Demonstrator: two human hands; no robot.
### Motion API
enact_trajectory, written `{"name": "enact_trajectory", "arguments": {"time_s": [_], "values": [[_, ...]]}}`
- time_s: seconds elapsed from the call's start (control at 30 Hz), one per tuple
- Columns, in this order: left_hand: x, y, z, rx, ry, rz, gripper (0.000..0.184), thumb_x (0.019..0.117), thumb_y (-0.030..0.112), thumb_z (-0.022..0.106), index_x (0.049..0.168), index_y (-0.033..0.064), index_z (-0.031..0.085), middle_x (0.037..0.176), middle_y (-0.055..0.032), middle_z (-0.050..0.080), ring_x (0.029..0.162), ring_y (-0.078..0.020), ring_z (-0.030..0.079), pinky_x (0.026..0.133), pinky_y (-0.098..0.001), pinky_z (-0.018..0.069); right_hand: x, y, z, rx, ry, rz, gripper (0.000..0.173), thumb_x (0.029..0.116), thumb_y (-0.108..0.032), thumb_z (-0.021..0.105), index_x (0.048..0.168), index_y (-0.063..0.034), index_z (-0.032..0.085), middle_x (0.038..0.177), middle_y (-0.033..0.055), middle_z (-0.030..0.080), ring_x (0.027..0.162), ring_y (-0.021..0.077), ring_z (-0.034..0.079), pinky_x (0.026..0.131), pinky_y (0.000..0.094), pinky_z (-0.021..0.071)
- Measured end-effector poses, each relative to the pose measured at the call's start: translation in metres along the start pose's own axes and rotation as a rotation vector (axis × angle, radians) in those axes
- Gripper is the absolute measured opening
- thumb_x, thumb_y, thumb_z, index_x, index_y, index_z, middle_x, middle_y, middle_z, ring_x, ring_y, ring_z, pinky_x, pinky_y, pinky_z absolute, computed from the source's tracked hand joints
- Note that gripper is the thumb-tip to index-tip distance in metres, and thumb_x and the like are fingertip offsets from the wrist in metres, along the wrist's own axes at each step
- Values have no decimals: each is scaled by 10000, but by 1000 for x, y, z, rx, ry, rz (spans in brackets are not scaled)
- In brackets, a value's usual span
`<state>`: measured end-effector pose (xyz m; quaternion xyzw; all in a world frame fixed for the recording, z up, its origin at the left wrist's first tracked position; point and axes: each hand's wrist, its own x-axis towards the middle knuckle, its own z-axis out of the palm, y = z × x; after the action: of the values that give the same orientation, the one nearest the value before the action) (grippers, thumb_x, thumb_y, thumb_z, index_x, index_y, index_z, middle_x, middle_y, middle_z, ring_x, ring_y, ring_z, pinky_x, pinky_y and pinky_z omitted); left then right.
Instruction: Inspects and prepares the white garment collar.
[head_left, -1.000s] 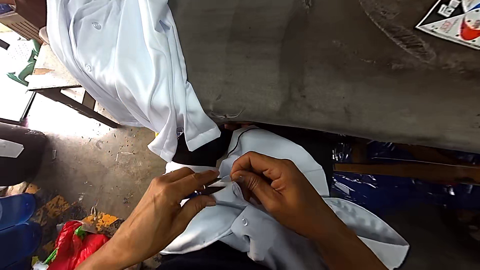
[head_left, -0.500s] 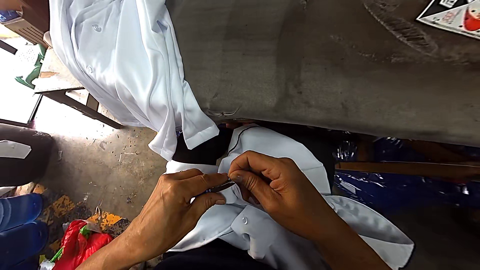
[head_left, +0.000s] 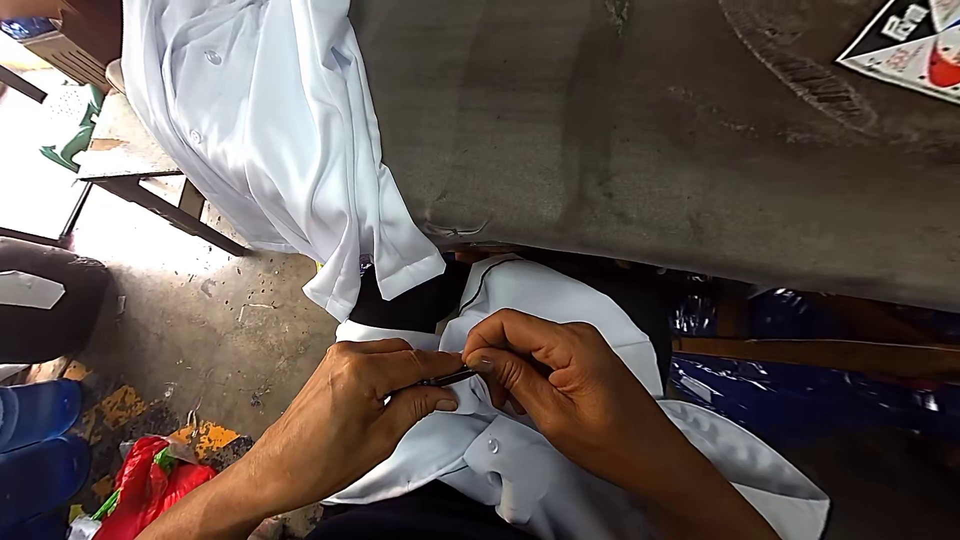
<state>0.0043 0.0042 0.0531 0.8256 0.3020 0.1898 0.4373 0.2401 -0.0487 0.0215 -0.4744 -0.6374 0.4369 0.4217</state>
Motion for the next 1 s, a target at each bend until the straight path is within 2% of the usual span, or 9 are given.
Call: {"name": "enact_trajectory", "arguments": {"time_s": [0.13,0.47,0.6,0.7,0.77,0.87,0.93,1.0], "values": [[1,1,-2,-6,-12,12,250,1017,253,658,1156,80,774,949,12,746,840,6,663,756,-158,544,0,-1,-1,-3,-9,-1,197,1064,-227,539,986,-131,693,716,-93,627,596,-37,573,523,112,467],[0,-1,-2,27,-31,42,243,1020,249,651,1151,88,778,910,7,725,817,2,643,733,-153,523,-1,-1,0,-11,-28,14,194,1061,-233,540,981,-135,687,702,-100,616,588,-48,565,518,107,460],[0,-1,-2,31,-9,63,234,1027,222,639,1144,73,777,940,-2,741,849,-10,663,766,-167,540,0,0,-1,41,-10,8,194,1063,-216,542,980,-119,689,771,-81,679,638,-16,635,562,122,531],[1,-1,-9,24,24,32,284,1020,263,652,1199,66,752,991,5,741,855,-1,656,759,-169,553,0,1,-3,98,34,34,183,1061,-189,557,989,-102,700,812,-57,707,665,13,654,579,133,541],[5,-2,-18,10,67,16,323,1013,280,662,1244,65,727,975,18,720,820,-7,635,717,-180,546,-2,3,-7,112,83,25,157,1049,-178,582,1000,-97,708,833,-44,715,691,27,662,602,142,550],[29,9,-37,123,202,74,316,990,224,665,1261,65,703,951,37,715,769,-13,644,665,-195,566,-8,-1,-22,82,182,-34,116,1012,-187,644,1013,-105,726,837,-42,716,705,43,671,626,182,579],[59,17,-46,321,283,157,316,997,191,648,1267,34,693,996,-15,711,815,-32,649,713,-208,563,-15,-8,-33,34,226,-41,118,1007,-208,653,1012,-123,734,842,-44,719,702,62,681,625,210,598],[101,17,-49,481,369,295,297,997,192,646,1229,22,718,985,-75,701,835,-79,639,732,-228,530,-23,-13,-39,-29,260,-45,135,1016,-199,627,1009,-121,738,861,-36,724,710,77,689,627,223,609]]}}
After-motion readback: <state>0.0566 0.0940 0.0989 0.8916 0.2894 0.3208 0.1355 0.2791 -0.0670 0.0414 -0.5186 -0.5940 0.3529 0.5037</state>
